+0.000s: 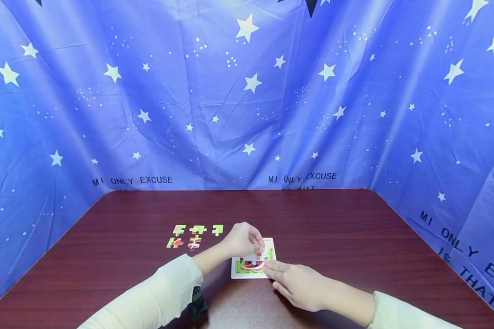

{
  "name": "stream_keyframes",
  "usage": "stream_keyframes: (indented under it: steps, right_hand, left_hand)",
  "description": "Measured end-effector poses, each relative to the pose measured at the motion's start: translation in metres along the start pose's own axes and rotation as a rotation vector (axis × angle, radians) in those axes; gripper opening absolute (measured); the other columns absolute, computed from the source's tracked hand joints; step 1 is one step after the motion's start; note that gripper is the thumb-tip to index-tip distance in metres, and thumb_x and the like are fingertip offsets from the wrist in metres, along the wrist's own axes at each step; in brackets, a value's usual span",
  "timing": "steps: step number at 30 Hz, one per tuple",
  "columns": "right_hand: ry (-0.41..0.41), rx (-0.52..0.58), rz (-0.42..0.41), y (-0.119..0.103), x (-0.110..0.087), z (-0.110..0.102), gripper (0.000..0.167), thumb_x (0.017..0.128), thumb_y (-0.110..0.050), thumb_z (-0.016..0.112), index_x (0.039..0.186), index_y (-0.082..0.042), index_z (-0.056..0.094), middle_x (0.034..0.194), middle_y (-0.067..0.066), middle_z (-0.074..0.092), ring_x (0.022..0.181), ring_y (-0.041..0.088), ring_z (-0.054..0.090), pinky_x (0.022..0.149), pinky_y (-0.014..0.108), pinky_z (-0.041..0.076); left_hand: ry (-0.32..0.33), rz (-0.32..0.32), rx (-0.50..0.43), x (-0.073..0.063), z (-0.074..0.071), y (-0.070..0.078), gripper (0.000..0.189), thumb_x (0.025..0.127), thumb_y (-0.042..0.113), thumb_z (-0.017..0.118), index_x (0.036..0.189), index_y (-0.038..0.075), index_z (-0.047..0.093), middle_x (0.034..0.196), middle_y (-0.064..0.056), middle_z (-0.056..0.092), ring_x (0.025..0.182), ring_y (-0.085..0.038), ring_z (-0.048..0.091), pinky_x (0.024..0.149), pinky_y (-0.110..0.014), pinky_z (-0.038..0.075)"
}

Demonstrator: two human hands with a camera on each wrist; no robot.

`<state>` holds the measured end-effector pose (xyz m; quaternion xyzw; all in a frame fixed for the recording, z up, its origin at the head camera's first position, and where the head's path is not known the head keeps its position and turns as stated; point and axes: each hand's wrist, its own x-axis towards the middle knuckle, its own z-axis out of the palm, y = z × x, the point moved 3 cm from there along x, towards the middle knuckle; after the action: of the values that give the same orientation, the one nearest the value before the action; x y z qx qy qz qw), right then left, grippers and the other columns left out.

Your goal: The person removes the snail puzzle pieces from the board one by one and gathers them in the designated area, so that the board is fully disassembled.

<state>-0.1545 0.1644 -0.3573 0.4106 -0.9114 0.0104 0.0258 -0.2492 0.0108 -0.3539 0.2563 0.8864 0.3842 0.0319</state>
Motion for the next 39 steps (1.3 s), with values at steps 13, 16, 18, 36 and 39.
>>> stream_keyframes:
  steps: [13,16,18,36,39]
  right_hand:
    - [0.008,0.113,0.008,0.006,0.005,-0.004,0.035,0.100,-0.023,0.050,0.129,-0.008,0.061,0.134,0.007,0.061,0.125,0.020,0.058,0.101,0.038,0.050]
    - [0.023,0.137,0.001,0.007,0.009,-0.005,0.029,0.098,-0.021,0.053,0.121,-0.009,0.066,0.129,0.005,0.063,0.118,0.018,0.061,0.097,0.035,0.052]
    - [0.040,0.140,-0.011,0.007,0.011,-0.005,0.024,0.096,-0.018,0.055,0.114,-0.009,0.068,0.124,0.003,0.065,0.113,0.015,0.063,0.094,0.032,0.053]
    - [0.153,0.050,-0.058,0.007,0.016,-0.004,0.017,0.093,-0.015,0.061,0.106,-0.010,0.070,0.108,-0.002,0.069,0.102,0.011,0.064,0.088,0.026,0.054]
    - [0.160,0.039,-0.059,0.008,0.016,-0.004,0.017,0.093,-0.016,0.061,0.107,-0.010,0.070,0.109,-0.002,0.069,0.103,0.012,0.065,0.088,0.027,0.054]
  left_hand:
    - [0.040,-0.218,-0.216,-0.005,-0.018,-0.031,0.004,0.077,0.003,0.074,0.079,0.000,0.072,0.073,-0.013,0.074,0.064,-0.016,0.071,0.060,-0.024,0.056]
    - [0.063,-0.262,-0.208,-0.008,-0.026,-0.037,0.004,0.077,0.004,0.075,0.079,0.002,0.073,0.073,-0.010,0.074,0.063,-0.013,0.069,0.062,-0.025,0.056]
    - [0.079,-0.286,-0.205,-0.011,-0.031,-0.041,0.004,0.077,0.006,0.075,0.080,0.003,0.073,0.073,-0.008,0.074,0.062,-0.012,0.067,0.062,-0.026,0.055]
    - [0.174,-0.400,-0.175,-0.034,-0.071,-0.077,0.005,0.078,0.007,0.074,0.081,0.005,0.072,0.068,-0.001,0.072,0.059,-0.007,0.059,0.048,-0.020,0.042]
    - [0.181,-0.429,-0.187,-0.038,-0.076,-0.081,0.005,0.078,0.006,0.073,0.083,0.005,0.072,0.067,0.000,0.071,0.057,-0.008,0.055,0.046,-0.019,0.036]
